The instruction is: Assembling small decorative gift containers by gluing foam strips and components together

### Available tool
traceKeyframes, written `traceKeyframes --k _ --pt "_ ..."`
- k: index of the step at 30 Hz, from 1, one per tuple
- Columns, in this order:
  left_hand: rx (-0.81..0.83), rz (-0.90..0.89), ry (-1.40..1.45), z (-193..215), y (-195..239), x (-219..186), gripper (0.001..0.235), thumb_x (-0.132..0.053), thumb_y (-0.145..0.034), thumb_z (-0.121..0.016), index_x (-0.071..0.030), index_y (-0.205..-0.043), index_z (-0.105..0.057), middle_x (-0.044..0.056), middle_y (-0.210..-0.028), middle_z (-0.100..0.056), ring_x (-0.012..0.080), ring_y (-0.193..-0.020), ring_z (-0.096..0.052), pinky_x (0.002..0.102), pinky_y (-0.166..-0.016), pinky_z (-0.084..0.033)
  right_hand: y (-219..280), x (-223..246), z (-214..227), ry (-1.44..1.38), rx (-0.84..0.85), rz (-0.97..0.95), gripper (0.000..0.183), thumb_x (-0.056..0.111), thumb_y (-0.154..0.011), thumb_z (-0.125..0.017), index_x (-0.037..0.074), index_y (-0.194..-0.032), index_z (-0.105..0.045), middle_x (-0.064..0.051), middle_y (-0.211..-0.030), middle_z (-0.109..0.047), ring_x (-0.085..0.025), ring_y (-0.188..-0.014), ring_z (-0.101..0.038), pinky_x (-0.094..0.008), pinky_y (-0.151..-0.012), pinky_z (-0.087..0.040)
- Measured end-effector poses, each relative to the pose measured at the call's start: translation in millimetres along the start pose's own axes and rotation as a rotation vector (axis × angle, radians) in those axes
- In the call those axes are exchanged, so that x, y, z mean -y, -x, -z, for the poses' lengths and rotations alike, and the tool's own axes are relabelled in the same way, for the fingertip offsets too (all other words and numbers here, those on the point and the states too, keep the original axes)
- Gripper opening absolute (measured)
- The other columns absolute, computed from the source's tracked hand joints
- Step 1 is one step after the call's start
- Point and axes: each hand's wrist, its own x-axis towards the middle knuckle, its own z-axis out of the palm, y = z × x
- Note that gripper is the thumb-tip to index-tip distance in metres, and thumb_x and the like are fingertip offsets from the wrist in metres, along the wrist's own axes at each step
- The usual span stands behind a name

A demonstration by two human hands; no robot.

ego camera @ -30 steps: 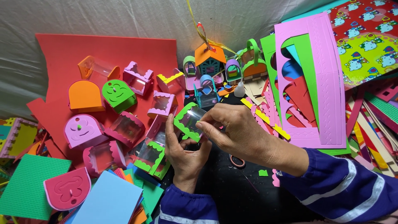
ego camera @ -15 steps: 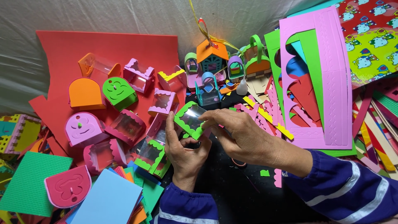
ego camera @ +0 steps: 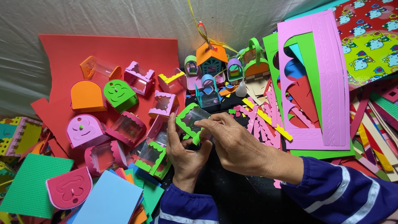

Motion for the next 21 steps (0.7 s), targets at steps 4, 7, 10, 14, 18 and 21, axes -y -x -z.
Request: traceKeyframes --k 4,7,10,14,18,21 --pt "0.032 0.001 0.032 1 1 1 0.101 0.005 -0.053 -0.079 0.001 -0.149 -0.046 0.029 -0.120 -0.062 0.0319 -0.075 -0.075 0.027 -0.051 -0.064 1 -1 6 0.053 -0.001 0.047 0.066 -0.016 -0.073 -0.060 0.009 -0.135 -0.059 -0.004 -0.092 -0.074 -0.031 -0.106 -0.064 -0.047 -0.095 -0.054" --pt "0.132 0.085 0.231 1 0 -3 0.109 0.010 -0.054 -0.079 0.001 -0.153 -0.036 0.025 -0.124 -0.063 0.0261 -0.083 -0.074 0.025 -0.059 -0.066 -2 2 16 0.009 0.032 0.086 0.068 -0.015 -0.073 -0.059 0.009 -0.136 -0.058 -0.004 -0.095 -0.075 -0.032 -0.111 -0.063 -0.049 -0.100 -0.048" --pt "0.203 0.231 0.484 -2 4 4 0.101 0.009 -0.060 -0.081 -0.001 -0.146 -0.030 0.024 -0.125 -0.062 0.0228 -0.084 -0.075 0.021 -0.061 -0.065 -3 -2 21 -0.114 0.046 0.068 0.070 -0.014 -0.073 -0.059 0.007 -0.139 -0.056 -0.004 -0.102 -0.077 -0.033 -0.116 -0.063 -0.051 -0.103 -0.046" --pt "0.282 0.307 0.517 -3 9 17 0.062 0.007 -0.068 -0.081 -0.003 -0.115 -0.042 0.024 -0.147 -0.051 0.0249 -0.110 -0.067 0.022 -0.063 -0.059 10 -15 24 -0.157 0.009 -0.012 0.071 -0.015 -0.074 -0.056 0.006 -0.142 -0.053 -0.006 -0.108 -0.078 -0.031 -0.121 -0.061 -0.050 -0.103 -0.047" --pt "0.380 0.284 0.489 -3 5 8 0.030 -0.004 -0.076 -0.078 0.004 -0.103 -0.070 0.022 -0.155 -0.044 0.0306 -0.127 -0.057 0.028 -0.071 -0.058 26 -26 16 -0.167 -0.021 -0.096 0.074 -0.014 -0.073 -0.057 0.006 -0.145 -0.052 -0.007 -0.112 -0.078 -0.031 -0.129 -0.055 -0.051 -0.108 -0.043" --pt "0.419 0.313 0.516 -1 2 0 0.032 -0.021 -0.086 -0.073 0.004 -0.106 -0.072 0.022 -0.157 -0.041 0.0344 -0.136 -0.048 0.032 -0.079 -0.056 32 -29 16 -0.184 0.010 -0.115 0.077 -0.015 -0.072 -0.055 0.003 -0.146 -0.050 -0.010 -0.112 -0.077 -0.033 -0.130 -0.054 -0.053 -0.108 -0.041"
